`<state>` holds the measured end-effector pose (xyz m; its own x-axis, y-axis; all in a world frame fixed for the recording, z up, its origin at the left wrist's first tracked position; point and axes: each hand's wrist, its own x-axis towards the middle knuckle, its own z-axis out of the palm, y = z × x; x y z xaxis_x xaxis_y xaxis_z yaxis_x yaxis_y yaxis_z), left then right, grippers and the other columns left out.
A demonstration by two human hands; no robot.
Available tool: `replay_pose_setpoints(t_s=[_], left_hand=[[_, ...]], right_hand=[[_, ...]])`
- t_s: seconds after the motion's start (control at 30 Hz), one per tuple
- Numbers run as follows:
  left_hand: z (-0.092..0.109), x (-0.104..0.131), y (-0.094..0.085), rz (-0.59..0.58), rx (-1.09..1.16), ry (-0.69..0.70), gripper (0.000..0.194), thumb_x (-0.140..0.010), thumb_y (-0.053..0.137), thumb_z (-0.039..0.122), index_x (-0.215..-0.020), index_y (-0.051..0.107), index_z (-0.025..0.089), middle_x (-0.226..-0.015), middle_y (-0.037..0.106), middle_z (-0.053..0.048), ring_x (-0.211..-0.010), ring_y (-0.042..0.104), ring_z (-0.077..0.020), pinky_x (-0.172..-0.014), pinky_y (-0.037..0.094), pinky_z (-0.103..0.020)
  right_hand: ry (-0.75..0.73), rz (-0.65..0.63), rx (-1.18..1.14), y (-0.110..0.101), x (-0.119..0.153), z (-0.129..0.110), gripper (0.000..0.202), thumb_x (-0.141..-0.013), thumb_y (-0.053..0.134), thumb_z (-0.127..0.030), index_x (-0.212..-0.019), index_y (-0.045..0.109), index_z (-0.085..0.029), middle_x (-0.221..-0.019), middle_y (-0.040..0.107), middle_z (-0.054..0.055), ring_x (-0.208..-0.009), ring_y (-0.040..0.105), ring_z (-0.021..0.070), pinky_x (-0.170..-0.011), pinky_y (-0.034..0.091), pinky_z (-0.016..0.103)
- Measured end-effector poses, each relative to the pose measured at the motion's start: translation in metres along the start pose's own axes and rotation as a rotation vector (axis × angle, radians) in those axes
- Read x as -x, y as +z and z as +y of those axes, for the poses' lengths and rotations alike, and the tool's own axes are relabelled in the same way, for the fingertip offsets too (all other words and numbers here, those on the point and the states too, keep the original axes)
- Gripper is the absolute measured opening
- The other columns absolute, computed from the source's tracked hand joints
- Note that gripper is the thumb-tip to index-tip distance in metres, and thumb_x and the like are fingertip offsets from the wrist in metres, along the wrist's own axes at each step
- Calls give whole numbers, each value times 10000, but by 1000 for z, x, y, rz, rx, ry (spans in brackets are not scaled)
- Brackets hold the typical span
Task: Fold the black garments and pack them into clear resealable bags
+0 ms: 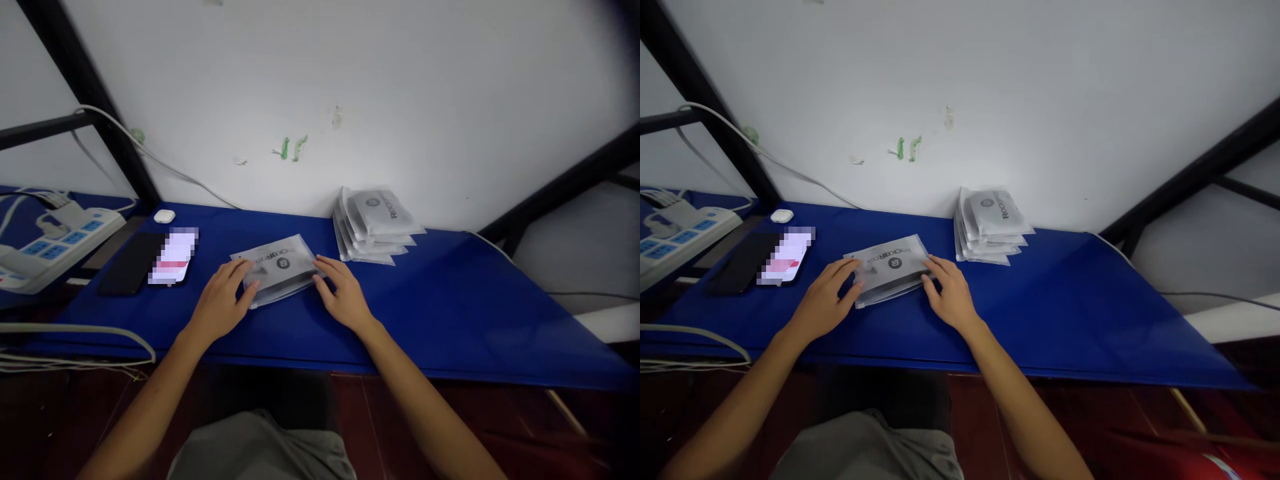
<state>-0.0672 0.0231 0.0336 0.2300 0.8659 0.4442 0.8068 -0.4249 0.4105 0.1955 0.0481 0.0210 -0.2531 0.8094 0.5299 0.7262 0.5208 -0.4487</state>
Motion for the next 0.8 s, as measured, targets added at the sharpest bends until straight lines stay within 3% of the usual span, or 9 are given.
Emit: replay_pose_setpoints(t_s=[0.13,0.23,0.53,0.7,0.8], left_hand=[[-2,-10,12,-155,9,-90,508,-941,402,441,-1377,407,182,-1456,413,-127,-1353,357,-272,-1114,317,-464],[-5,-10,20,-215,-12,-110,508,-938,407,455,-1384,406,212,-1487,379,-115,-1383,314,-278,-1127,283,-485],[-7,-2,24,-190,-10,-106,491,-945,399,429,-1387,413,215,-1485,391,-123,-1386,312,-276,-1108,292,-512],[-6,-3,20,-162,28,-80,444,-939,416,418,-1332,481,221,-1433,464,-96,-1347,368,-255,-1099,308,-488],[-3,-4,15,-118,73,-53,376,-943,417,397,-1235,560,208,-1307,574,-86,-1240,475,-236,-1055,367,-463]], right_hand=[[0,-190,38,2,2,-3,391,-942,454,-397,-1271,584,-229,-1335,574,116,-1245,514,271,-1036,423,499],[18,-246,57,3,3,-2,413,-954,426,-408,-1302,561,-231,-1342,570,112,-1255,507,271,-1045,412,500],[44,-247,89,0,3,-8,366,-959,436,-387,-1247,593,-224,-1283,614,95,-1200,545,258,-993,433,474],[12,-203,86,-3,0,-11,286,-956,452,-342,-1131,644,-222,-1148,681,79,-1075,601,234,-927,440,419],[-12,-202,111,-6,-1,-13,272,-966,430,-331,-965,671,-206,-951,713,60,-887,626,206,-825,437,367]])
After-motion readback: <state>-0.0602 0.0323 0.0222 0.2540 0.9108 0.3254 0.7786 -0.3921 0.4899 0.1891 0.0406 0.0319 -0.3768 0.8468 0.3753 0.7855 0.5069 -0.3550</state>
